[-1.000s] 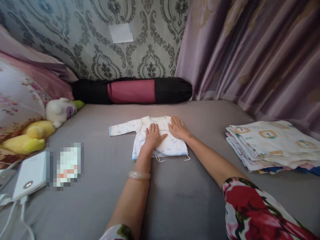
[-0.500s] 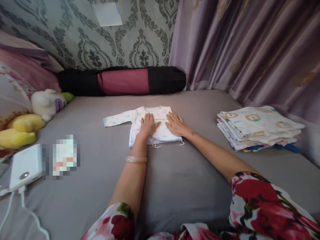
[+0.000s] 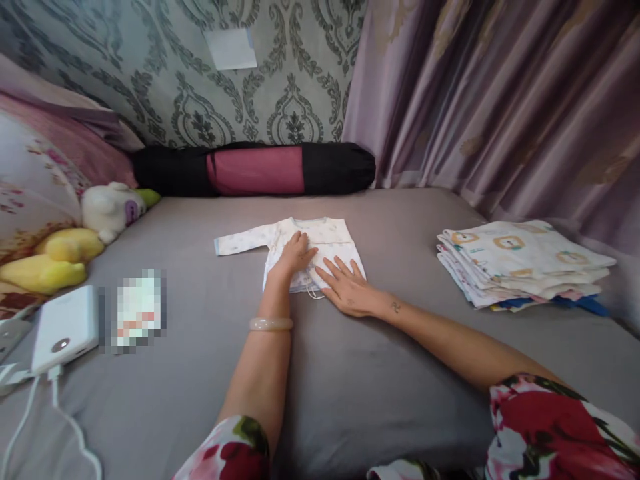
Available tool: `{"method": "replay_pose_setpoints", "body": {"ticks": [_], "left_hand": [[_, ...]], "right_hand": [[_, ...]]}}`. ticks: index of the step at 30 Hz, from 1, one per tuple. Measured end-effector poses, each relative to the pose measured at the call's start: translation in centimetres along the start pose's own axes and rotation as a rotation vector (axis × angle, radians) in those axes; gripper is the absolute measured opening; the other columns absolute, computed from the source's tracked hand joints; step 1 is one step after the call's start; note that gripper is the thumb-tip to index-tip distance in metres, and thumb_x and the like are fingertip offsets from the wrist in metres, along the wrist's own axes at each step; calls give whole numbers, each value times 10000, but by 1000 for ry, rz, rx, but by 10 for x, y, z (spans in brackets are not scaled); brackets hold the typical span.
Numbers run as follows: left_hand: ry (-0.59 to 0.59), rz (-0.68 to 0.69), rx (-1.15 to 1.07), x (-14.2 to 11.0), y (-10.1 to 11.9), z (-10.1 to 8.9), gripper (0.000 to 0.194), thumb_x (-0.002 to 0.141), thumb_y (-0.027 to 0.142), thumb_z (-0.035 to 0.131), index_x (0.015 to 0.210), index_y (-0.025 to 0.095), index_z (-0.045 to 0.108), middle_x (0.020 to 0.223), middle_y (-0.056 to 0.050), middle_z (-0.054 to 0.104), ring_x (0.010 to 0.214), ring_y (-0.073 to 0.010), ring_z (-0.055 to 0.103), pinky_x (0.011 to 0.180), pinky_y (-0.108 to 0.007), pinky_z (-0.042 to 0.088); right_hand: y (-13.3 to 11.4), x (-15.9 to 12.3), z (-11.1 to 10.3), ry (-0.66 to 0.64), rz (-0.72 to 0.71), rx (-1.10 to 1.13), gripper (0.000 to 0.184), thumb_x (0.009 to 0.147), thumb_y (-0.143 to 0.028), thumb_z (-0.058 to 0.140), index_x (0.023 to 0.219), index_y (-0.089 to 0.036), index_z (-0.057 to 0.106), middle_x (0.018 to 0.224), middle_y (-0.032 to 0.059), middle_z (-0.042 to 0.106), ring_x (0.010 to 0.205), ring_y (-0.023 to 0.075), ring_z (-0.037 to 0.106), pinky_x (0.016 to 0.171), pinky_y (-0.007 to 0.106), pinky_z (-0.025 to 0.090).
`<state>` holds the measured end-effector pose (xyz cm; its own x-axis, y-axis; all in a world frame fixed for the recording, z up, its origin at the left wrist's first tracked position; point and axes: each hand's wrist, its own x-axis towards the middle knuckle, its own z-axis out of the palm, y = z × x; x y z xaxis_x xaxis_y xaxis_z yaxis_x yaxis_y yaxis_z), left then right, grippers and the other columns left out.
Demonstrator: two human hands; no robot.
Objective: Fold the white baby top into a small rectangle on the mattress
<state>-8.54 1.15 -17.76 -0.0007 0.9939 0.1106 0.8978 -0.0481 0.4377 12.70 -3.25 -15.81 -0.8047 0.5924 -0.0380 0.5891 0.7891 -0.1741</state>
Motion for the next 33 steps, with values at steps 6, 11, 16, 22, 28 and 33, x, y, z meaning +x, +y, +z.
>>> {"method": "replay_pose_setpoints", "body": {"ticks": [6,11,16,22,28,33], "left_hand": [[149,-86,-129,-2,-15,-22,454,899,222,435,1337,115,477,1394,-149,515,1316,-230,461,1124,-359,339],[266,-184,-183,-4,-24,-29,436,893,176,401,1309,136,527,1336,-130,582,1262,-227,521,1089,-393,393],[232,-246,-182,-6,-19,-30,440,883,124,378,1288,90,547,1326,-153,586,1252,-222,534,1079,-356,405],[209,-285,-171,-8,-13,-34,461,886,98,356,1310,80,536,1335,-153,580,1264,-219,525,1084,-348,398],[186,-264,-137,-6,-12,-31,457,886,91,348,1305,78,529,1324,-151,587,1255,-206,530,1074,-326,398],[109,-122,-87,-4,-1,-21,445,920,226,400,1336,97,487,1397,-152,519,1310,-207,468,1108,-322,345]], "right_hand": [[-23,10,-28,-10,-25,38,523,998,-449,207,1319,-224,553,1438,115,475,1316,323,421,1106,511,231],[-15,72,-33,118,113,62,479,1005,-348,211,1231,-170,594,1310,126,586,1270,239,473,1093,407,269],[-4,128,-8,134,226,81,586,994,-440,227,1488,-134,304,1595,127,166,1470,248,87,1160,494,78],[-5,139,7,96,251,111,646,984,-471,212,1508,-95,255,1589,135,181,1466,277,95,1161,518,64],[9,143,-12,67,206,156,558,999,-436,154,1376,-164,463,1506,132,385,1403,266,295,1132,533,174],[46,151,-12,218,374,77,539,994,-368,191,1400,-91,413,1500,159,382,1404,264,286,1144,515,149]]}}
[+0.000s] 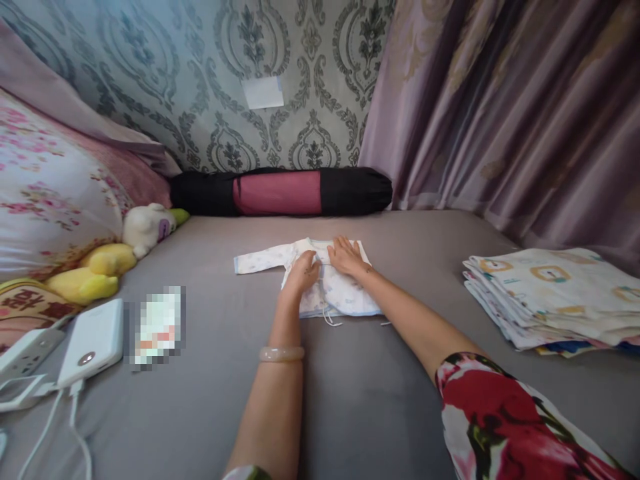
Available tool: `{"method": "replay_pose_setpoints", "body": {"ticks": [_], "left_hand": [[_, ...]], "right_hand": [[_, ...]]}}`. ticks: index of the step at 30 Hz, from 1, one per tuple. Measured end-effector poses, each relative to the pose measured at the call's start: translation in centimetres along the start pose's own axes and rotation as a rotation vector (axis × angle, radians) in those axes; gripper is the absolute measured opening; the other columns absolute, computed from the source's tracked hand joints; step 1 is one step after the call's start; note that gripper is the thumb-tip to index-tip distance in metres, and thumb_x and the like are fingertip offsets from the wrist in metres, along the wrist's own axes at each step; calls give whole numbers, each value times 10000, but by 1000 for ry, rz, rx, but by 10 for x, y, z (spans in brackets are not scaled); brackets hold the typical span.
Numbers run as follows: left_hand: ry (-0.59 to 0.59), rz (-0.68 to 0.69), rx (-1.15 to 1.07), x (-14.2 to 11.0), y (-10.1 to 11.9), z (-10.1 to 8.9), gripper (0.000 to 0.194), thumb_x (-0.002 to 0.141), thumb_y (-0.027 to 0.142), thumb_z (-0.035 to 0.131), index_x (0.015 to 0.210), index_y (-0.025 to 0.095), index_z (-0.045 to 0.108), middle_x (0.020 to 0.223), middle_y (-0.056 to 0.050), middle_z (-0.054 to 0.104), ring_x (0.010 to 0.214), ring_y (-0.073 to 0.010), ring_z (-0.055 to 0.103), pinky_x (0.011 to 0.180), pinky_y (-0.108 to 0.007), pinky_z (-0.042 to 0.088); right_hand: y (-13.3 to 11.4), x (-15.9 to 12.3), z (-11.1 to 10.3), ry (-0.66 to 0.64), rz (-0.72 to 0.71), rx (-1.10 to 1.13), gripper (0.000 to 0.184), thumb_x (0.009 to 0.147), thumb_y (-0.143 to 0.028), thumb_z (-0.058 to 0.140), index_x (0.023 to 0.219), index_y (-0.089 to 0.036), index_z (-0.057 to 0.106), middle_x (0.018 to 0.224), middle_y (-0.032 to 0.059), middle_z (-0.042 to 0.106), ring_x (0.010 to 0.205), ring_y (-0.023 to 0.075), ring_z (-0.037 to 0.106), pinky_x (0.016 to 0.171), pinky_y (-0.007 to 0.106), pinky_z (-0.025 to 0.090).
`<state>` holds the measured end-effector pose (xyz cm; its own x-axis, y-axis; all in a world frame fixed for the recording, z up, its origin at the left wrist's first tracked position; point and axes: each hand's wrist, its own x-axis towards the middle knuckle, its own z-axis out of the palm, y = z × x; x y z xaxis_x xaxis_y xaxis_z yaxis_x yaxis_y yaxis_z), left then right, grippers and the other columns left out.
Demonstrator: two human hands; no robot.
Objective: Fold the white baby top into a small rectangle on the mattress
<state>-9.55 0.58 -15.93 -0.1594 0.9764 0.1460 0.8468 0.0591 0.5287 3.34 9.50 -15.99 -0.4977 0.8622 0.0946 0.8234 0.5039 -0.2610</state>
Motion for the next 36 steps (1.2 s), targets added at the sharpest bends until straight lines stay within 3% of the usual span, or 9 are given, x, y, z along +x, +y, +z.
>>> {"method": "replay_pose_setpoints", "body": {"ticks": [4,7,12,16,20,26,32,36], "left_hand": [[-150,24,86,-5,9,6,556,922,412,436,1429,189,381,1519,-109,374,1407,-292,313,1144,-469,259],[-223,-3,138,-8,13,7,572,914,435,444,1435,212,365,1549,-103,319,1431,-331,245,1142,-524,217],[-170,-37,188,-7,13,6,592,902,489,461,1415,205,380,1573,-139,246,1467,-324,121,1154,-558,106],[-178,-68,197,-6,12,7,676,894,572,420,1430,166,356,1573,-192,207,1467,-339,98,1158,-542,90],[-212,-137,181,-6,13,10,848,844,637,445,1489,128,235,1573,-241,143,1461,-379,64,1148,-550,103],[-234,-224,149,-6,17,8,983,788,655,496,1519,108,129,1578,-257,53,1450,-415,-19,1141,-565,81],[-281,-224,132,-6,20,3,897,789,640,514,1509,203,204,1595,-203,43,1442,-431,-49,1125,-602,77],[-266,-212,119,-6,16,4,885,774,650,551,1492,220,264,1595,-195,79,1443,-439,-33,1130,-596,82]], "right_hand": [[17,5,9,-76,60,-65,617,989,-414,200,1477,-45,284,1572,173,219,1453,269,154,1160,508,86],[15,9,4,-111,66,-102,589,981,-401,236,1447,-62,360,1546,186,283,1431,281,220,1140,529,138],[-9,33,-15,-50,-6,-96,457,971,-327,293,1198,-129,636,1320,180,571,1243,298,482,1043,463,329],[-37,62,-12,-93,-98,-29,449,978,-308,277,1160,-194,671,1265,113,628,1173,270,540,956,391,411],[-55,81,0,-108,-106,-38,400,965,-281,333,1125,-219,694,1243,102,643,1206,280,512,958,401,404],[-55,89,11,-90,-124,-73,312,913,-183,442,1063,-193,715,1216,119,642,1201,289,494,978,396,380],[-47,89,24,-6,-186,-60,316,938,-201,417,1115,-197,679,1243,111,608,1190,267,486,994,386,367],[-39,95,22,-74,-176,37,344,943,-223,400,1168,-210,659,1224,75,636,1139,218,547,961,315,404]]}}
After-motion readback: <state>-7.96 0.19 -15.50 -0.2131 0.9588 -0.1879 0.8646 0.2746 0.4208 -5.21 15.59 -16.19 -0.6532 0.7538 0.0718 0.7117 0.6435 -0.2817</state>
